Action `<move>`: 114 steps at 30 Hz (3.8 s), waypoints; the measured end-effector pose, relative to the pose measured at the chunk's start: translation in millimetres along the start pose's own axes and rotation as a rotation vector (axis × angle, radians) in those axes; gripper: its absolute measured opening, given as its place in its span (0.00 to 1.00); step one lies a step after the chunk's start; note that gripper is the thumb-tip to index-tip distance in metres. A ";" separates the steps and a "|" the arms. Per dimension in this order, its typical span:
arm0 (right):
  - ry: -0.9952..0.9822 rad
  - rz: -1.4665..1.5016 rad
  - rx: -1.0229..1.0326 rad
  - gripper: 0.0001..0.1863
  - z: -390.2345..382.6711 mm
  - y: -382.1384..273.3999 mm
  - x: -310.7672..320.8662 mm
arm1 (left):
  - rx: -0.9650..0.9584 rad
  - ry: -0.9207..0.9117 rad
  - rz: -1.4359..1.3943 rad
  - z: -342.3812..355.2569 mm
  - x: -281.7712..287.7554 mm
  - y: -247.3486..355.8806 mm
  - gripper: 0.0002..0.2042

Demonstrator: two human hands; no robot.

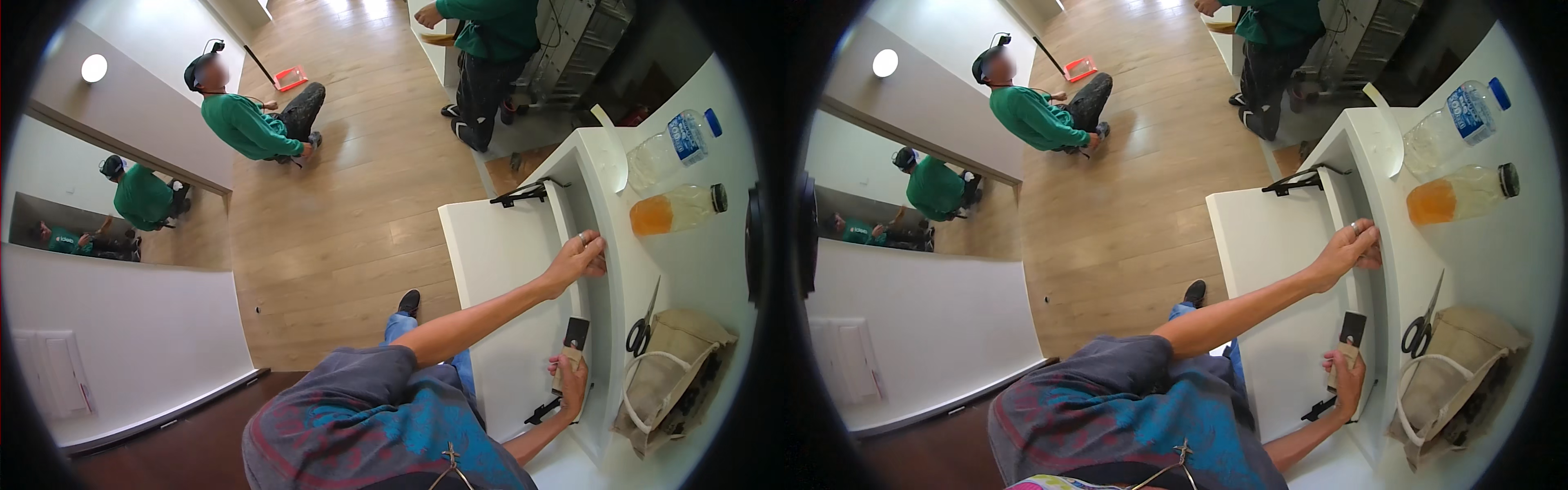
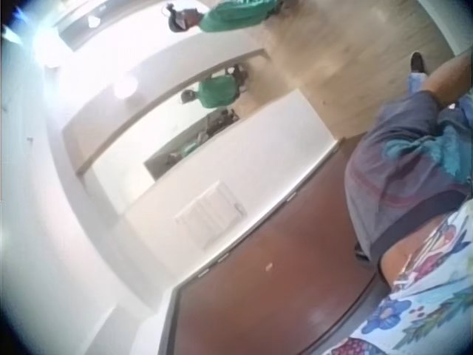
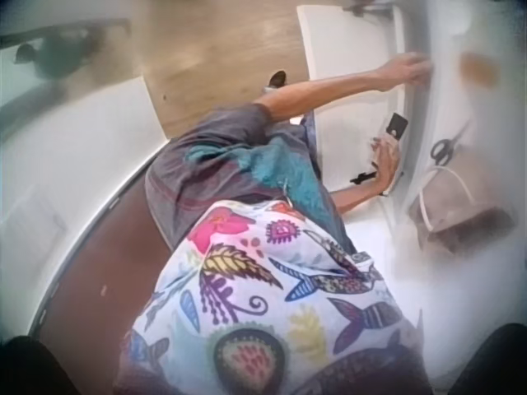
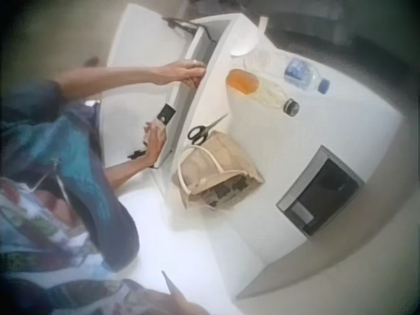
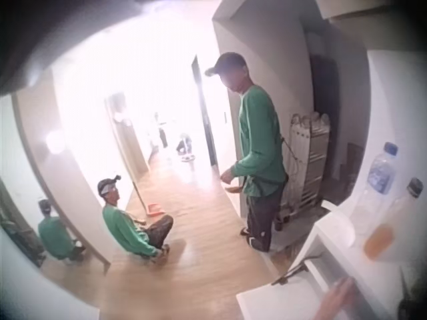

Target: The person attaches a black magnetic latch or hinge component to the inside of a white cabinet using a hand tool to press and secure it into place, handling the component and checking the fit.

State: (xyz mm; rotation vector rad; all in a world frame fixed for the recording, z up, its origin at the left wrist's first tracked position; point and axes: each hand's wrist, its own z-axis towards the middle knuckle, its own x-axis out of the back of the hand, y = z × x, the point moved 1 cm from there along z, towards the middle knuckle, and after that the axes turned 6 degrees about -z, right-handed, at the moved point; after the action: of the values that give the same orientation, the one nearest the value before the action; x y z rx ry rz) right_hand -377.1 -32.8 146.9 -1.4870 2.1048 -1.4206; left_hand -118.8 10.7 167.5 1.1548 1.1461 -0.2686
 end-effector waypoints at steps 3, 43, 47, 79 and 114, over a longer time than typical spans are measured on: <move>-0.069 -0.002 0.033 0.18 6.2 -5.7 9.7 | -0.036 0.000 -0.018 10.6 1.7 3.0 0.16; 0.120 0.177 0.256 0.13 -35.9 -53.7 -50.7 | 0.062 -0.163 -0.059 18.0 24.9 3.2 0.13; 0.242 0.106 0.302 0.16 -36.0 -54.4 -46.9 | 0.065 -0.183 -0.131 14.2 18.8 -8.7 0.13; 0.305 -0.319 0.179 0.18 6.4 -122.0 -34.6 | 0.144 -0.131 -0.452 -24.4 -3.5 -61.5 0.14; 0.386 -0.327 0.210 0.14 12.6 -134.3 -41.6 | 0.121 -0.126 -0.414 -18.8 -4.9 -57.1 0.15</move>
State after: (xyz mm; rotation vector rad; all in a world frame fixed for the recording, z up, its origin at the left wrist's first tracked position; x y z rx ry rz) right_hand -266.1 -10.7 231.4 -1.6305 1.8795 -2.1252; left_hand -171.0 -1.0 139.5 0.9813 1.2628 -0.7275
